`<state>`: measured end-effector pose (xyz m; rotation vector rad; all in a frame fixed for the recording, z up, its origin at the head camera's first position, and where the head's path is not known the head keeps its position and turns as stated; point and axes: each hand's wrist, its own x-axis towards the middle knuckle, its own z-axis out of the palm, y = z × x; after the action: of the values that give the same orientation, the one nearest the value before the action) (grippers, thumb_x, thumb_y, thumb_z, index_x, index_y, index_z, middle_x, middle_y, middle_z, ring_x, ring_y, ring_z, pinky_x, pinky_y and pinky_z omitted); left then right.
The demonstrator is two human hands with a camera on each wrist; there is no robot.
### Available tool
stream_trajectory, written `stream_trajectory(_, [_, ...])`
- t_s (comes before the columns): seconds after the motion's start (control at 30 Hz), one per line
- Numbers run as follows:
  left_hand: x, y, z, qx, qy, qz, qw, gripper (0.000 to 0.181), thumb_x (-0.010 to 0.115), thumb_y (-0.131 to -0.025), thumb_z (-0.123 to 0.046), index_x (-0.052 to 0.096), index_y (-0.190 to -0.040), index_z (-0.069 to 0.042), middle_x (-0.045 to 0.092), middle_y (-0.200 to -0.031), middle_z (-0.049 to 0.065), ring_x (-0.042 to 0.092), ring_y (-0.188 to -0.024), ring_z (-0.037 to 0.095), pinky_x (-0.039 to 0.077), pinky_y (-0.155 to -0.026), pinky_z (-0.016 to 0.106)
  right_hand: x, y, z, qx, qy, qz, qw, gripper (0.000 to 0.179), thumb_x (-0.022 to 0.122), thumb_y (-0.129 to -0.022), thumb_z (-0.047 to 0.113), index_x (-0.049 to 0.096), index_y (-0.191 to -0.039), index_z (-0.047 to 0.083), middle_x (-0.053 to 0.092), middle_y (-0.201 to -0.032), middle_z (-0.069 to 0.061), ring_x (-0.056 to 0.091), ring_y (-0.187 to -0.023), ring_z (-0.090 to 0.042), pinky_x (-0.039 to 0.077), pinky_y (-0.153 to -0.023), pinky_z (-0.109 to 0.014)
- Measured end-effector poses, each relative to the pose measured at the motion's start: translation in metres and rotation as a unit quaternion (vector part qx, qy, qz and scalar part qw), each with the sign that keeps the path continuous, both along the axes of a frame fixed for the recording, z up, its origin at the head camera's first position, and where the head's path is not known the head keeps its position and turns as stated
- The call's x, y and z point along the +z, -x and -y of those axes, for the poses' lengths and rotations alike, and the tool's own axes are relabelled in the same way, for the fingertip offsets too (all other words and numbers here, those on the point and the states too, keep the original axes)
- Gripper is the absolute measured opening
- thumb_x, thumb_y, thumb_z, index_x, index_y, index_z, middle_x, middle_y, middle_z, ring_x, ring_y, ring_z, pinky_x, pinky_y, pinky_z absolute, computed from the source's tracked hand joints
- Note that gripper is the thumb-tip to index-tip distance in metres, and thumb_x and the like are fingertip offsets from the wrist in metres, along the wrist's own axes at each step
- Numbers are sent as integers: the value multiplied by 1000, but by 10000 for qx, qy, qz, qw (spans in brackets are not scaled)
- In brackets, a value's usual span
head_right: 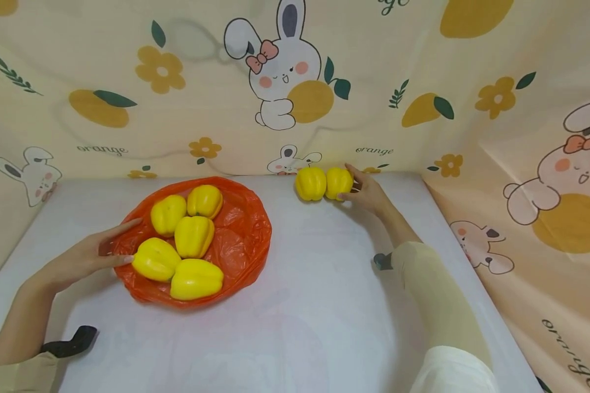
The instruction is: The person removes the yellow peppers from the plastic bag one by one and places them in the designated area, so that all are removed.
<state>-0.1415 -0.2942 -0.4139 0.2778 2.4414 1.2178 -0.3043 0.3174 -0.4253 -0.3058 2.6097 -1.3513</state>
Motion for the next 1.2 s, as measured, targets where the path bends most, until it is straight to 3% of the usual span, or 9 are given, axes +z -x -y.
stream_trajectory(0.23, [0,1,-1,-49,69,-25,10000,85,69,-93,-36,20,-160,-22,18,-160,29,17,-141,53,21,-104,78,18,-17,6,-176,150,343,9991,93,76,-88,12,16,-159,9,16,-164,-16,31,-143,-42,29,-116,-51])
stream_trajectory(0.4, [-1,3,0,-81,35,-49,9999,84,69,-93,-36,21,-160,-23,18,-159,28,17,-141,52,21,-103,78,20,-16,5,-277,157,-51,9995,90,76,-88,11,20,-159,8,19,-163,-18,29,-145,-41,27,-117,-50])
stream_trajectory(0.67, [0,3,0,-31,67,85,9999,86,69,-93,-37,18,-160,-22,17,-159,30,16,-140,53,21,-103,79,14,-6,5,-646,81,-680,9956,79,80,-86,25,39,-154,22,35,-158,-8,34,-145,-29,29,-118,-41])
stream_trajectory(1.07, [2,1,-2,-75,-22,18,10000,83,69,-92,-34,22,-159,-21,17,-159,29,15,-141,54,19,-103,79,28,-13,33,-137,432,-1312,9903,67,80,-85,14,51,-146,13,47,-151,-3,41,-141,-22,33,-116,-38])
stream_trajectory(1.2, [5,2,-4,-87,-73,18,9999,80,67,-94,-34,23,-159,-20,18,-159,29,17,-141,53,22,-103,78,38,-18,48,83,556,-1231,9908,65,80,-86,14,53,-145,12,49,-150,-2,42,-140,-20,33,-116,-36])
